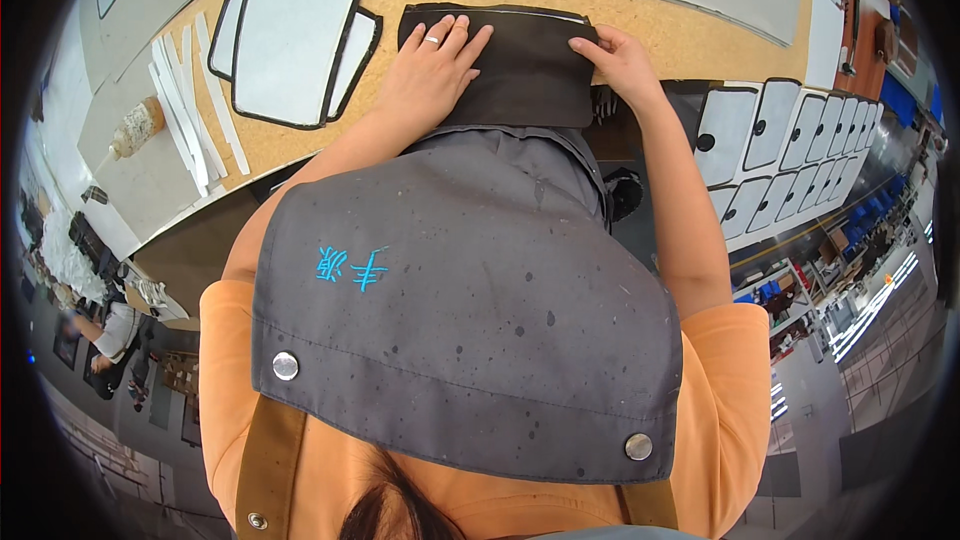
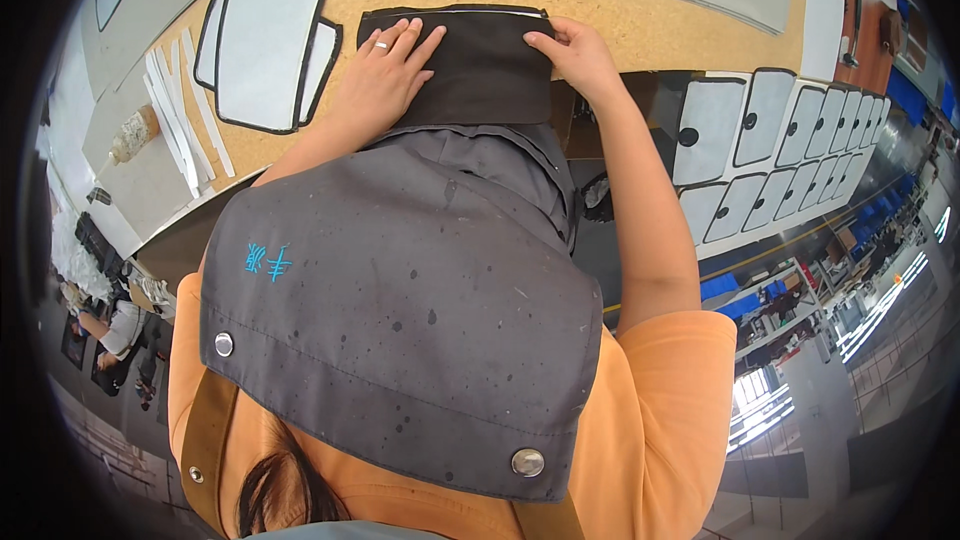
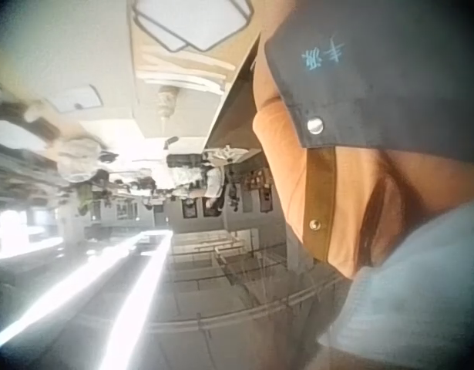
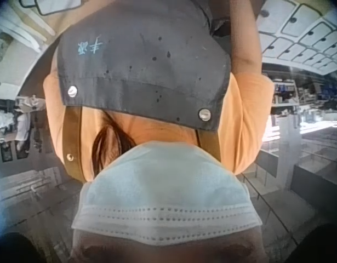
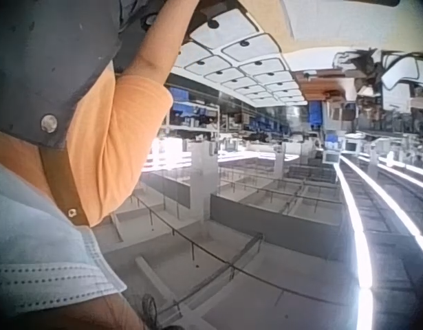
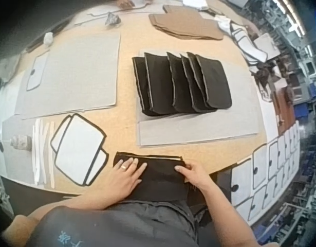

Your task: The recorder is fitting black leather covers onto white liners or backing pieces.

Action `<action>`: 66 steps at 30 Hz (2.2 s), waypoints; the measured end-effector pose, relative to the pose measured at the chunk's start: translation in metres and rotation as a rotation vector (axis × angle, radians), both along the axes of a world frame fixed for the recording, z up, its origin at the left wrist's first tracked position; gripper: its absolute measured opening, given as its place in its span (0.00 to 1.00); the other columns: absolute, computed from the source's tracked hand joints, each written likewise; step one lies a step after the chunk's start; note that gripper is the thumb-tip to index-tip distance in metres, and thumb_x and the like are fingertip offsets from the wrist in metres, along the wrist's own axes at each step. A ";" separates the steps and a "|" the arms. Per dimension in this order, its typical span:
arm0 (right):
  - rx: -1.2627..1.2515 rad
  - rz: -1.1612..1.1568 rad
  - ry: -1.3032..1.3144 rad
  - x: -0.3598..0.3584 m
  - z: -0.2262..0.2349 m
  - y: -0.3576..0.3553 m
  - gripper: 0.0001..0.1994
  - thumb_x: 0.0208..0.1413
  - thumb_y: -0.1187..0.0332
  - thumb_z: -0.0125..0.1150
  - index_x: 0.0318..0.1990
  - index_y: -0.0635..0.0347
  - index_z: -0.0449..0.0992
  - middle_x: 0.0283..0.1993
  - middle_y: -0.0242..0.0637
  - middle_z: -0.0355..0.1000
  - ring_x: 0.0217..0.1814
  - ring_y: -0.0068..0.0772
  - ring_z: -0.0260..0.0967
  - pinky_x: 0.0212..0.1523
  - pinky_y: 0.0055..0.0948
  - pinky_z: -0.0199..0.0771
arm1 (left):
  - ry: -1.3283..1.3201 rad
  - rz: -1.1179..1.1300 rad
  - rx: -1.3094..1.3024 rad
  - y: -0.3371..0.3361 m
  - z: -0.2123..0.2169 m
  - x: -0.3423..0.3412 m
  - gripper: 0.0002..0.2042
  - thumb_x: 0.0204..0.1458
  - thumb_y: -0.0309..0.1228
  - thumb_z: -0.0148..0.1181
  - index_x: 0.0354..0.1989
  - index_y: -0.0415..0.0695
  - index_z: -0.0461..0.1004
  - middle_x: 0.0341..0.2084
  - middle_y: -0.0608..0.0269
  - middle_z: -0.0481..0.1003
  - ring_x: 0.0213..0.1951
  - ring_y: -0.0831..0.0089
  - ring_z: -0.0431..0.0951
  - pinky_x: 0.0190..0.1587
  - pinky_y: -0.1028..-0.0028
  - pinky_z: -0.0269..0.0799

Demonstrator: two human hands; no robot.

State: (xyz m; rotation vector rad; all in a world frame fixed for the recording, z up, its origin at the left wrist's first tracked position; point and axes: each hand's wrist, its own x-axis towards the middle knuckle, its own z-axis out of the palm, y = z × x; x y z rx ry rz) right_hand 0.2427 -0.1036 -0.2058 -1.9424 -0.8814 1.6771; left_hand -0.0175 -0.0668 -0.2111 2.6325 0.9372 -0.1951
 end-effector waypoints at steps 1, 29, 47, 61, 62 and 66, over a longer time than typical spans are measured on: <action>0.006 0.018 -0.044 -0.002 -0.004 -0.002 0.11 0.50 0.62 0.63 0.27 0.60 0.72 0.18 0.20 0.59 0.21 0.12 0.53 0.21 0.18 0.55 | 0.016 0.000 0.017 -0.001 -0.002 0.001 0.25 0.56 0.40 0.48 0.62 0.49 0.56 0.55 0.56 0.63 0.57 0.62 0.62 0.57 0.65 0.58; 0.173 0.065 -0.568 0.010 -0.002 -0.028 0.15 0.51 0.59 0.60 0.36 0.64 0.72 0.27 0.36 0.71 0.29 0.28 0.68 0.35 0.24 0.69 | -0.158 -0.213 -0.051 -0.007 -0.010 0.068 0.23 0.53 0.37 0.51 0.55 0.38 0.63 0.59 0.60 0.58 0.61 0.66 0.57 0.62 0.65 0.53; 0.202 -0.063 -0.408 0.001 -0.037 -0.011 0.10 0.47 0.63 0.59 0.30 0.61 0.77 0.27 0.39 0.74 0.29 0.35 0.72 0.32 0.31 0.71 | -0.142 -0.181 -0.060 -0.009 -0.010 0.073 0.24 0.53 0.37 0.51 0.58 0.42 0.60 0.59 0.61 0.60 0.60 0.65 0.58 0.60 0.64 0.55; 0.104 0.459 -0.755 0.016 -0.014 0.024 0.11 0.50 0.64 0.58 0.38 0.60 0.71 0.30 0.37 0.72 0.31 0.36 0.69 0.34 0.30 0.69 | -0.014 -0.294 0.083 -0.008 -0.010 0.083 0.18 0.53 0.35 0.51 0.51 0.41 0.64 0.60 0.62 0.58 0.55 0.61 0.64 0.53 0.60 0.64; 0.100 0.448 -0.761 0.024 -0.017 0.028 0.11 0.50 0.64 0.58 0.38 0.60 0.71 0.30 0.37 0.72 0.31 0.36 0.69 0.34 0.30 0.69 | -0.020 -0.305 0.085 -0.009 -0.009 0.085 0.18 0.53 0.35 0.51 0.51 0.41 0.64 0.60 0.62 0.58 0.55 0.61 0.64 0.53 0.60 0.64; 0.185 0.286 -0.571 0.051 -0.028 0.027 0.17 0.44 0.63 0.62 0.38 0.65 0.70 0.35 0.50 0.71 0.39 0.48 0.68 0.40 0.39 0.68 | -0.039 -0.273 0.058 -0.008 -0.008 0.086 0.19 0.53 0.35 0.50 0.52 0.41 0.64 0.60 0.62 0.58 0.56 0.61 0.64 0.54 0.60 0.63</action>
